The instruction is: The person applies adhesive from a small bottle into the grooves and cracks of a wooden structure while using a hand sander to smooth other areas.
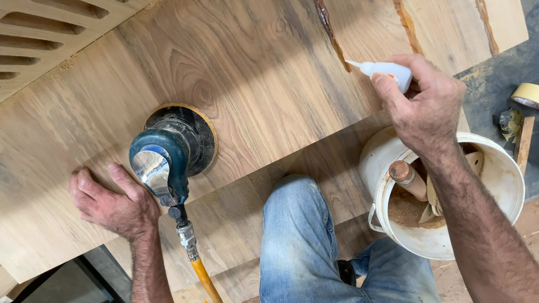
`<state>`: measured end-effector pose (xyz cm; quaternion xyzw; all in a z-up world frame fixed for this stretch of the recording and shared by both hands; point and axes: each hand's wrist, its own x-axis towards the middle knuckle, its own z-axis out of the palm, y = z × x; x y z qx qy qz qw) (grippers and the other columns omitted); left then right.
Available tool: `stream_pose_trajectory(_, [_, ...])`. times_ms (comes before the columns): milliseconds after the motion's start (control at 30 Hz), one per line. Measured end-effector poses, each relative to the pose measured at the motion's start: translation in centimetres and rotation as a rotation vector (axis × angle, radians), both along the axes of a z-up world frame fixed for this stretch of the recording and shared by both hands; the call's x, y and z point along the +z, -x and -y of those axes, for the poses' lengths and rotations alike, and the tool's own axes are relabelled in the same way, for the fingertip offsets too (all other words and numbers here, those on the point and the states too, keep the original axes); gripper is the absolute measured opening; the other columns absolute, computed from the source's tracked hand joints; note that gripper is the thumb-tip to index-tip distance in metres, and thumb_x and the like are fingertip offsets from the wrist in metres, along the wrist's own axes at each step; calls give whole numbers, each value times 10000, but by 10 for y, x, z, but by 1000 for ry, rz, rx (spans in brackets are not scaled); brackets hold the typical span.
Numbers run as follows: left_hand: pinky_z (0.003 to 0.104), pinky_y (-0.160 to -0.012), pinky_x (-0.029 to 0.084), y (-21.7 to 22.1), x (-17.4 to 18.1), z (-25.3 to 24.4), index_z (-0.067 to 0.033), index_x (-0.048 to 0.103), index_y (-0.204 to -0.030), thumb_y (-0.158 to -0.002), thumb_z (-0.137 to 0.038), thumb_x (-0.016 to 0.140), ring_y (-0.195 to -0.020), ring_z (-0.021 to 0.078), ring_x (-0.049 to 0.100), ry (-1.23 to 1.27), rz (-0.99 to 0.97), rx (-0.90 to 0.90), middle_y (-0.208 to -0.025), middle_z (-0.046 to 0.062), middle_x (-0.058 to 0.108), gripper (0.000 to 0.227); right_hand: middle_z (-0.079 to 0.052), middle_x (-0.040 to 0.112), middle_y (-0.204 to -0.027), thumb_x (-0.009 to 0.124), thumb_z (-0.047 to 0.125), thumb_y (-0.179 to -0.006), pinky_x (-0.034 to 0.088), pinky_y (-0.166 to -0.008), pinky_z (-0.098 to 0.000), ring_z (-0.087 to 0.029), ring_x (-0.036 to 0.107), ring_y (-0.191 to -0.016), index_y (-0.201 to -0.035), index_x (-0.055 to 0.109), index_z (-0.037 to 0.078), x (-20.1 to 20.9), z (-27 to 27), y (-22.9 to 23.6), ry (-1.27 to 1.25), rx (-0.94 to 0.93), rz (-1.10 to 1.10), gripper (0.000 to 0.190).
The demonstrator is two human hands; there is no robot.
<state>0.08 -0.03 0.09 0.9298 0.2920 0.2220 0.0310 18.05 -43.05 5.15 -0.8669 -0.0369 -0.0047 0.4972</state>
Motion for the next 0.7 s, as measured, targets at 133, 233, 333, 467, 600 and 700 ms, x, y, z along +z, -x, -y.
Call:
stream_pose_trajectory(133, [473, -971, 356, 1, -3, -2, -26, 534, -1278, -1074, -394, 564, -1228, 359, 508, 6, 2, 7, -1311, 212, 523, 422, -182, 632, -751, 758, 18, -968, 553, -574, -328, -219, 659, -638, -1090, 720, -10, -6, -2, -6, -41, -9, -23, 130])
stream_pose_trajectory(233, [477, -964, 362, 1, -3, -3, -27, 531, -1277, -1075, -399, 563, -1228, 362, 507, -2, -5, 4, -1309, 211, 522, 424, -186, 632, -758, 758, 16, -977, 555, -577, -331, -218, 660, -647, -1084, 718, -11, -7, -2, -7, -54, -9, -21, 118])
stream_pose_trajectory(333, [474, -963, 360, 1, -3, -2, -27, 533, -1276, -1071, -397, 564, -1220, 368, 512, -1, -4, 11, -1306, 217, 523, 424, -191, 623, -750, 756, 17, -976, 550, -570, -330, -223, 655, -641, -1082, 715, -17, -5, -1, -3, -67, -8, -22, 119])
stream_pose_trajectory(467, [472, -957, 367, -1, 0, 2, -20, 539, -1271, -1068, -385, 579, -1218, 371, 515, -6, 4, 8, -1300, 225, 527, 419, -201, 634, -757, 800, 41, -963, 541, -574, -350, -263, 678, -681, -1067, 737, -5, -3, 8, 6, 21, 0, 21, 129])
stream_pose_trajectory(600, [476, -943, 376, -1, 1, 2, -18, 544, -1262, -1072, -399, 573, -1208, 372, 517, -10, 9, 9, -1296, 225, 526, 428, -214, 642, -777, 815, 52, -959, 544, -616, -367, -256, 667, -719, -1068, 737, -9, -4, 15, 15, 37, -10, 30, 146])
stream_pose_trajectory(700, [473, -946, 368, -2, 2, 2, -18, 547, -1267, -1067, -379, 587, -1206, 377, 520, -13, 14, 1, -1299, 229, 531, 414, -209, 652, -771, 815, 53, -959, 541, -615, -365, -268, 685, -738, -1052, 746, 5, -4, 19, 22, 30, -16, 13, 125])
